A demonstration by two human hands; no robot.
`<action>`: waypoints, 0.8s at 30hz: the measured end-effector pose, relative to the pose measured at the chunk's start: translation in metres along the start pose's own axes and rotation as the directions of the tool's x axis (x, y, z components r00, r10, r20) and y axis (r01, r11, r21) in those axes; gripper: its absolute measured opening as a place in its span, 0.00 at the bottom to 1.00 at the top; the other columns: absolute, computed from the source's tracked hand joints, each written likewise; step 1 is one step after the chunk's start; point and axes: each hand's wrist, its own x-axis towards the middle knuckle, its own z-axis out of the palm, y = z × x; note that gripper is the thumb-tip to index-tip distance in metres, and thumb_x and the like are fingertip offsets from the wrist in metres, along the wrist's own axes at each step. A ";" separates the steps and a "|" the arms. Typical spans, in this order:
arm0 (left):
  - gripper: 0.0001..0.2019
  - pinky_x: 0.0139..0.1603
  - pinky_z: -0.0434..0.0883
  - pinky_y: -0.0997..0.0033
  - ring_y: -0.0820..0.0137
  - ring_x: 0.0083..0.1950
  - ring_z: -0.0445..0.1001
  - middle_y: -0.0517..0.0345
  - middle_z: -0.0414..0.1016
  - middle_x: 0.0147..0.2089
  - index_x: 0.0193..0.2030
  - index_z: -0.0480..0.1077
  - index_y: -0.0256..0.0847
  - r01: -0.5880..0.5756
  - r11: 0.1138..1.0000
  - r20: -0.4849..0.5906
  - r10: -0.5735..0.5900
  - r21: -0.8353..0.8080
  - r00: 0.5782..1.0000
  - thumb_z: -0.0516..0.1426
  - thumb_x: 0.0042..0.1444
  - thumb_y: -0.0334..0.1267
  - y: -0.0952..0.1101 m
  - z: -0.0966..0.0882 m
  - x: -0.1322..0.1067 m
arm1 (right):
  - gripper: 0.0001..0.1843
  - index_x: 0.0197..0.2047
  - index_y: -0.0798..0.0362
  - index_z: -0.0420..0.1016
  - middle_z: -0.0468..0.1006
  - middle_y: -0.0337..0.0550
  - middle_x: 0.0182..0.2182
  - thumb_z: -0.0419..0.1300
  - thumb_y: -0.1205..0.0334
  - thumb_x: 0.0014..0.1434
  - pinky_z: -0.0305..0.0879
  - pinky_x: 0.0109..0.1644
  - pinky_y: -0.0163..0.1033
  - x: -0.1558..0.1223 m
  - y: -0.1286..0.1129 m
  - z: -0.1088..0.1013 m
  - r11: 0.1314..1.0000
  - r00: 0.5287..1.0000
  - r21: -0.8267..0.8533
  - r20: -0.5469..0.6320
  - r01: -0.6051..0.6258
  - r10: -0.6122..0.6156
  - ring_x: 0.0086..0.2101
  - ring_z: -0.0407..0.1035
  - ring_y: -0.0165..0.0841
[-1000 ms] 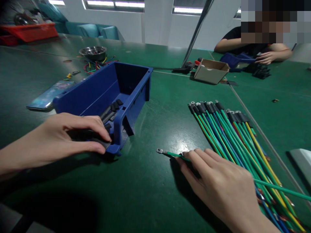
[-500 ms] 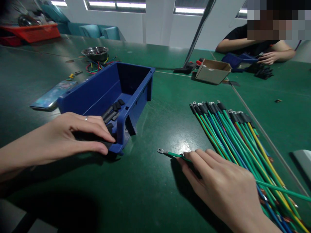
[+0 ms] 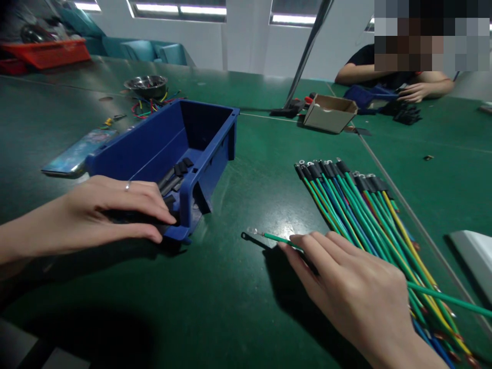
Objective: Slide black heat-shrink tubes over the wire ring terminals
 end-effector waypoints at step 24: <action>0.08 0.49 0.76 0.68 0.66 0.43 0.76 0.45 0.79 0.42 0.47 0.70 0.27 -0.518 0.851 -0.174 0.524 0.085 0.834 0.53 0.69 0.32 0.036 0.126 0.059 | 0.19 0.29 0.51 0.71 0.71 0.36 0.21 0.55 0.48 0.66 0.42 0.25 0.35 -0.009 0.005 -0.003 0.975 0.988 -0.165 -0.075 -0.146 0.136 0.23 0.65 0.27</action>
